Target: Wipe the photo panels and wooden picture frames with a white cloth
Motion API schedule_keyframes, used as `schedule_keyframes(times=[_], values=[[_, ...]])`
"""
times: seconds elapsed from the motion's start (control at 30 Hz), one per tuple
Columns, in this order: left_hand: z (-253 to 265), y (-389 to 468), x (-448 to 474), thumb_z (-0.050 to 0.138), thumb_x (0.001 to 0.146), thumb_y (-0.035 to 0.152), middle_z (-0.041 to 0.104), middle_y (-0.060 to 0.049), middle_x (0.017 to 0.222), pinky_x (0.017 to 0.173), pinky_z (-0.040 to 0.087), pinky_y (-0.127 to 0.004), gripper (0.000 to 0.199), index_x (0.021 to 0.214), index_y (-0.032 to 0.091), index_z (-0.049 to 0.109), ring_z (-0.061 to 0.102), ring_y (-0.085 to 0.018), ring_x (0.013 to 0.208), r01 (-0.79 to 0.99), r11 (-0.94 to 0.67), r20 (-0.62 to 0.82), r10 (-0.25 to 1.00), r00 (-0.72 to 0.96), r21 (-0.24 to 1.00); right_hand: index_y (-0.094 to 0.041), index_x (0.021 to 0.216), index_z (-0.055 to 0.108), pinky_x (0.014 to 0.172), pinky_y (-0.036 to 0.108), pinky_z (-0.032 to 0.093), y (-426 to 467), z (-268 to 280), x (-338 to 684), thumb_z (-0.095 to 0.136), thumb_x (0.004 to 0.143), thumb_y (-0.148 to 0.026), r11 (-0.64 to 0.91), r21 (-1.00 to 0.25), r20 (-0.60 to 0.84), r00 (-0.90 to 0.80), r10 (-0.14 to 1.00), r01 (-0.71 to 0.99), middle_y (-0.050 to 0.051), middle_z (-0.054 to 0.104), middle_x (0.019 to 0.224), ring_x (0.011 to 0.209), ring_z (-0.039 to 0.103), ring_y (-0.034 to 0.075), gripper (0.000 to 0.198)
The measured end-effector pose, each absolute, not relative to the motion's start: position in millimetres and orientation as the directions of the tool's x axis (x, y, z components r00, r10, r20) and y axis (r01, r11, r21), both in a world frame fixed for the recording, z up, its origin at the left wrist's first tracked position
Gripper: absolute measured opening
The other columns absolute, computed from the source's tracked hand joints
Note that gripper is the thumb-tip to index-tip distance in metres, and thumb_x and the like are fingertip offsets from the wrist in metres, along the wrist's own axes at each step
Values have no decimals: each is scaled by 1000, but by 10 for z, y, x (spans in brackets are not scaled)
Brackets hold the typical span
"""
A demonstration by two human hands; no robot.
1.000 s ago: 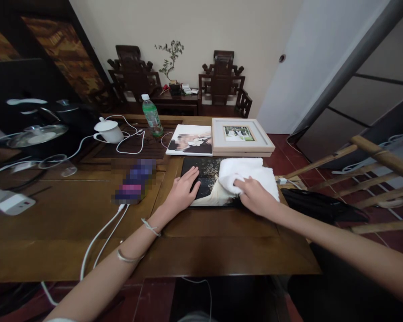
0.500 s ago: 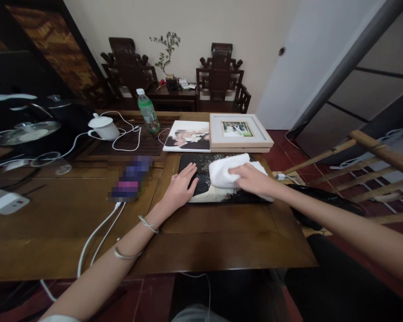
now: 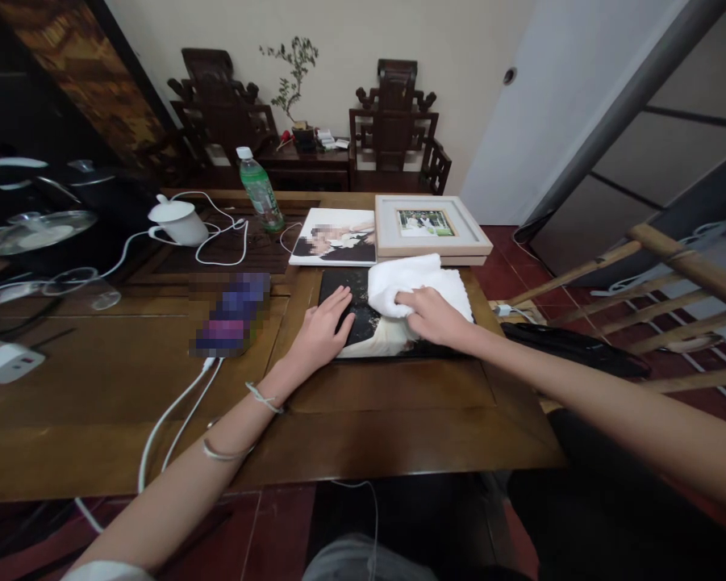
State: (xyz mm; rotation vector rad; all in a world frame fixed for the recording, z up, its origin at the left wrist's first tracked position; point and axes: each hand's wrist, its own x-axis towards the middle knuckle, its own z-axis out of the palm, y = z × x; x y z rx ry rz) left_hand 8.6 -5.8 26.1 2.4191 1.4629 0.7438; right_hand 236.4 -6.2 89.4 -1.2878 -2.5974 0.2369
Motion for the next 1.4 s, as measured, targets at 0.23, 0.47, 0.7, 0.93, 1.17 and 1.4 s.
schedule_keyframes(times=[0.23,0.47,0.7,0.93,1.17,1.4], values=[[235,-44,81,40,93,28,43,-12,145,109,34,-47,43,132,14,48,34,-22,138,769,-480,306,874,377,422,-18,76,58,66,25,36,-685,1041,2425,36,61,1,597,-358,45,-626,779,718,3,57,66,67,50,17,33],[238,-43,85,40,93,28,44,-12,145,109,35,-49,42,133,16,48,35,-23,138,771,-478,311,874,372,420,-18,79,63,62,25,34,-568,1135,2406,39,63,0,566,-353,-35,-615,788,745,4,60,66,67,50,17,34],[247,-45,82,40,93,28,43,-12,146,109,35,-48,43,133,16,48,35,-23,137,772,-476,311,875,370,422,-15,83,64,66,27,34,150,1096,2236,41,68,-3,579,-311,53,-594,803,754,7,64,73,69,52,19,30],[274,-64,86,41,93,26,43,-13,145,110,33,-47,43,134,15,47,35,-23,138,767,-460,297,885,357,448,-12,98,62,83,35,38,305,921,2116,38,70,1,602,-196,104,-594,798,774,16,65,105,95,58,26,39],[259,-68,83,40,93,27,41,-12,147,109,33,-48,43,135,16,44,34,-22,138,763,-452,294,890,349,462,-9,104,59,98,49,35,-308,966,2148,37,70,2,620,-191,-22,-635,772,761,25,56,124,123,48,32,42],[258,-64,90,40,93,27,41,-11,147,110,32,-47,42,134,16,45,33,-22,139,774,-440,289,895,339,456,-15,97,62,86,39,41,-949,1196,2311,39,68,1,613,-239,-143,-652,745,753,16,63,109,94,61,25,40]])
